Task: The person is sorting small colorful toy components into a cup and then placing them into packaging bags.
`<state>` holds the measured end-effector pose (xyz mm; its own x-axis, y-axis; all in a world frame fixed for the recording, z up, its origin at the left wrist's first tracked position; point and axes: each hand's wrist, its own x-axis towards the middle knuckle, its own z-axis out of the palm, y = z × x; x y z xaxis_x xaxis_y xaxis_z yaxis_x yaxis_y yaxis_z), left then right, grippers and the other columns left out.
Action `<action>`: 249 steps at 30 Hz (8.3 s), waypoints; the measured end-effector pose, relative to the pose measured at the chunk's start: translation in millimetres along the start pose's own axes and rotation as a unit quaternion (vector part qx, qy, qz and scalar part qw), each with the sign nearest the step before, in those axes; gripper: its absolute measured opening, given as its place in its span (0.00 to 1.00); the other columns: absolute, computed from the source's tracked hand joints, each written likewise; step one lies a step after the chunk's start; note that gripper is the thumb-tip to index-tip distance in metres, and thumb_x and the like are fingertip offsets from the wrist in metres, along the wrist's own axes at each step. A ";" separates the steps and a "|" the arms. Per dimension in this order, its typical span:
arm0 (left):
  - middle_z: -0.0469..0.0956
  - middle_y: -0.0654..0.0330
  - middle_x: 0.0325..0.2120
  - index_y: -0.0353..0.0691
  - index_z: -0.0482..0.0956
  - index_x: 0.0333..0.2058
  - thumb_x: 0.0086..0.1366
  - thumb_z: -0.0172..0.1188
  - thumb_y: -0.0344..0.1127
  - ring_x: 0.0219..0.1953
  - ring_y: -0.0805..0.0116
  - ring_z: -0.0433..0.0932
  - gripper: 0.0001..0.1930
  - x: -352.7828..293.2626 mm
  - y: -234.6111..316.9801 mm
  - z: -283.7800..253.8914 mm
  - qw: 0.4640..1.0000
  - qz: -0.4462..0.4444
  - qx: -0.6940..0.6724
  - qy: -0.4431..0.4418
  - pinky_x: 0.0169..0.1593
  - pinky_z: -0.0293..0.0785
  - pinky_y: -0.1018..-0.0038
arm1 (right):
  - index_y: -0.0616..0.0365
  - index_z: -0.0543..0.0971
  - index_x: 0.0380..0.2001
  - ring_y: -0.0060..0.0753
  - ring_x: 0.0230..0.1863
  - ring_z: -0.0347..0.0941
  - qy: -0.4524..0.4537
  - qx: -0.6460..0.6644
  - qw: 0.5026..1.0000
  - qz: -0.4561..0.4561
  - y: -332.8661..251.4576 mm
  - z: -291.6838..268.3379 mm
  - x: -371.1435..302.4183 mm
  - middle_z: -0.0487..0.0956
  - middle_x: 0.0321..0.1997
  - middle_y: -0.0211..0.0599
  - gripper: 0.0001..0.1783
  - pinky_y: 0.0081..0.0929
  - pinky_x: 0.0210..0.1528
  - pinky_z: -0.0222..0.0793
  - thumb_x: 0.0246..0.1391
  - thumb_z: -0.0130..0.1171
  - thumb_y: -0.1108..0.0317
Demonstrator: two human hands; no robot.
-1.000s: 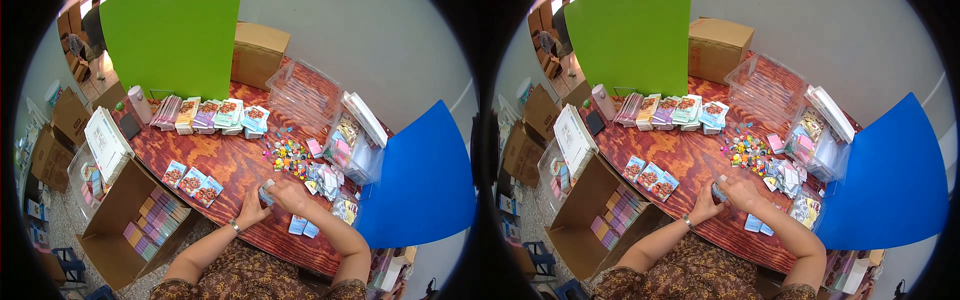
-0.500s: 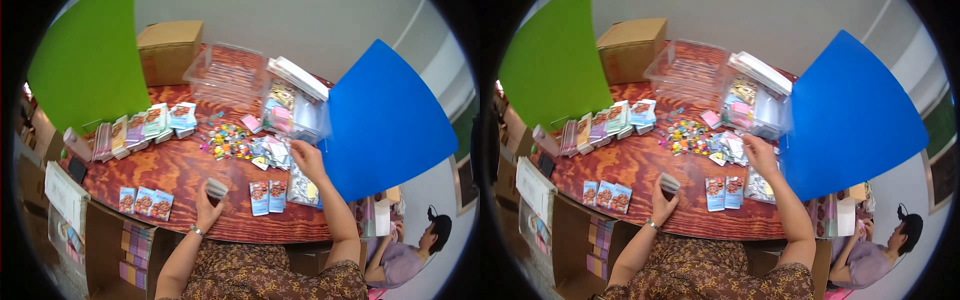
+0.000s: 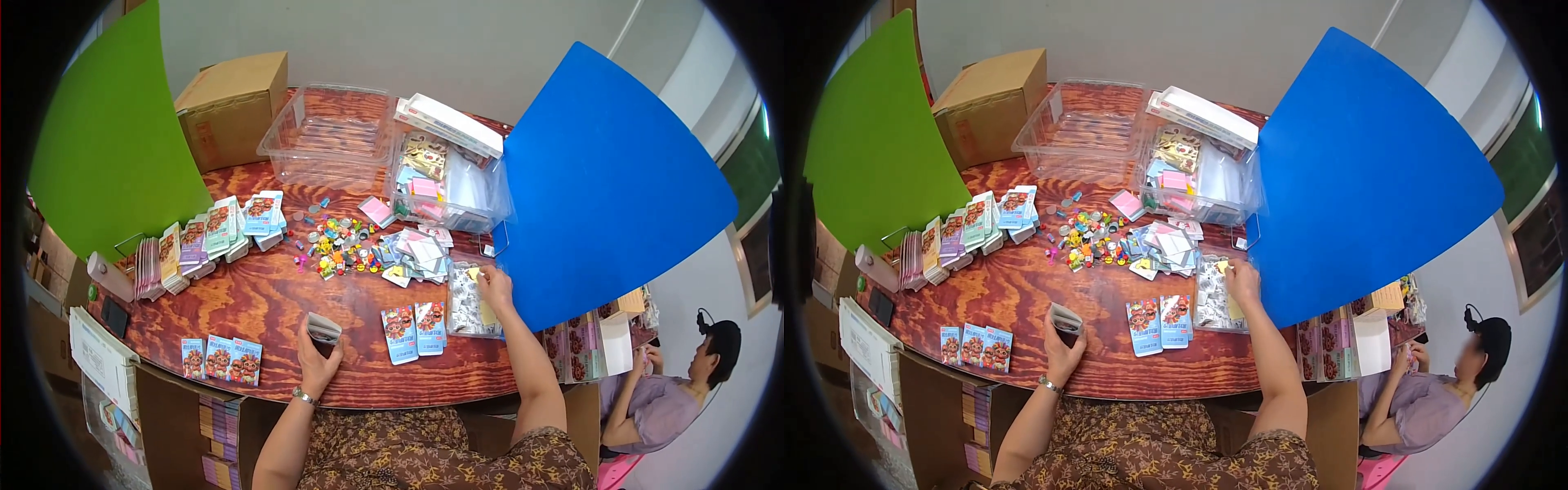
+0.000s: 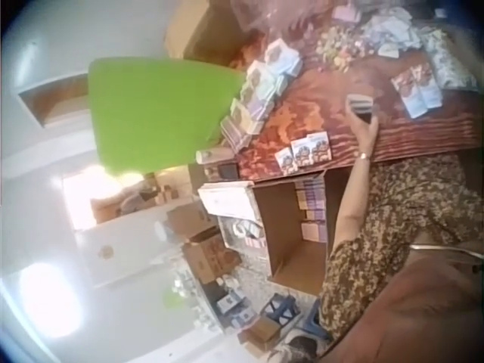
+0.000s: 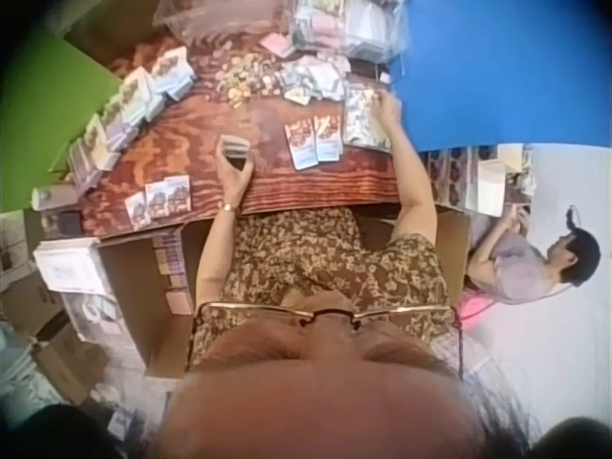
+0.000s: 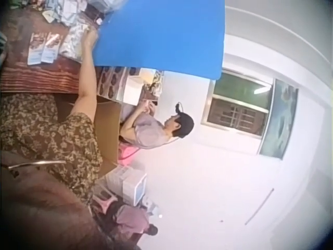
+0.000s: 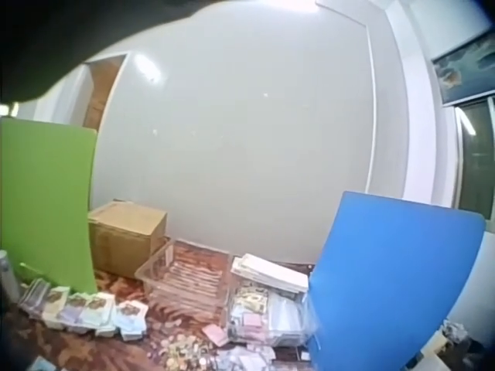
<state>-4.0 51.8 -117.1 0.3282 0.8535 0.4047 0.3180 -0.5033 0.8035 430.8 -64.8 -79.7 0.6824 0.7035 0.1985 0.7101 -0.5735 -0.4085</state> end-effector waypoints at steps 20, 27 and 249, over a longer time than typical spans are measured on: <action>0.69 0.43 0.53 0.30 0.56 0.66 0.55 0.71 0.34 0.54 0.47 0.73 0.44 -4.5 -9.3 -0.5 0.999 -0.030 -0.015 -0.014 0.55 0.71 0.58 | 0.57 0.78 0.30 0.53 0.39 0.81 0.010 -0.212 0.971 -0.108 -15.9 -3.5 -14.0 0.81 0.38 0.43 0.06 0.47 0.36 0.76 0.56 0.55 0.68; 0.70 0.43 0.53 0.30 0.56 0.65 0.55 0.72 0.34 0.53 0.47 0.73 0.44 -3.0 -4.3 -1.5 1.000 -0.023 -0.009 -0.008 0.55 0.72 0.59 | 0.52 0.78 0.35 0.49 0.40 0.81 -0.096 -0.200 0.964 -0.143 -23.6 -35.3 -28.5 0.79 0.40 0.41 0.05 0.47 0.38 0.77 0.56 0.58 0.66; 0.79 0.53 0.40 0.37 0.65 0.49 0.49 0.79 0.41 0.43 0.60 0.82 0.35 -10.4 10.1 23.5 0.990 -0.069 -0.089 -0.084 0.45 0.78 0.66 | 0.63 0.79 0.40 0.61 0.46 0.79 -0.090 -0.117 0.979 -0.141 -130.9 92.4 40.3 0.81 0.44 0.60 0.19 0.49 0.49 0.76 0.56 0.62 0.57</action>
<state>16.8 34.7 -123.5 0.4412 0.8704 0.2184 0.2131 -0.3380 0.9167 349.4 77.5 -100.5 0.4268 0.8983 0.1044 0.9005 -0.4115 -0.1409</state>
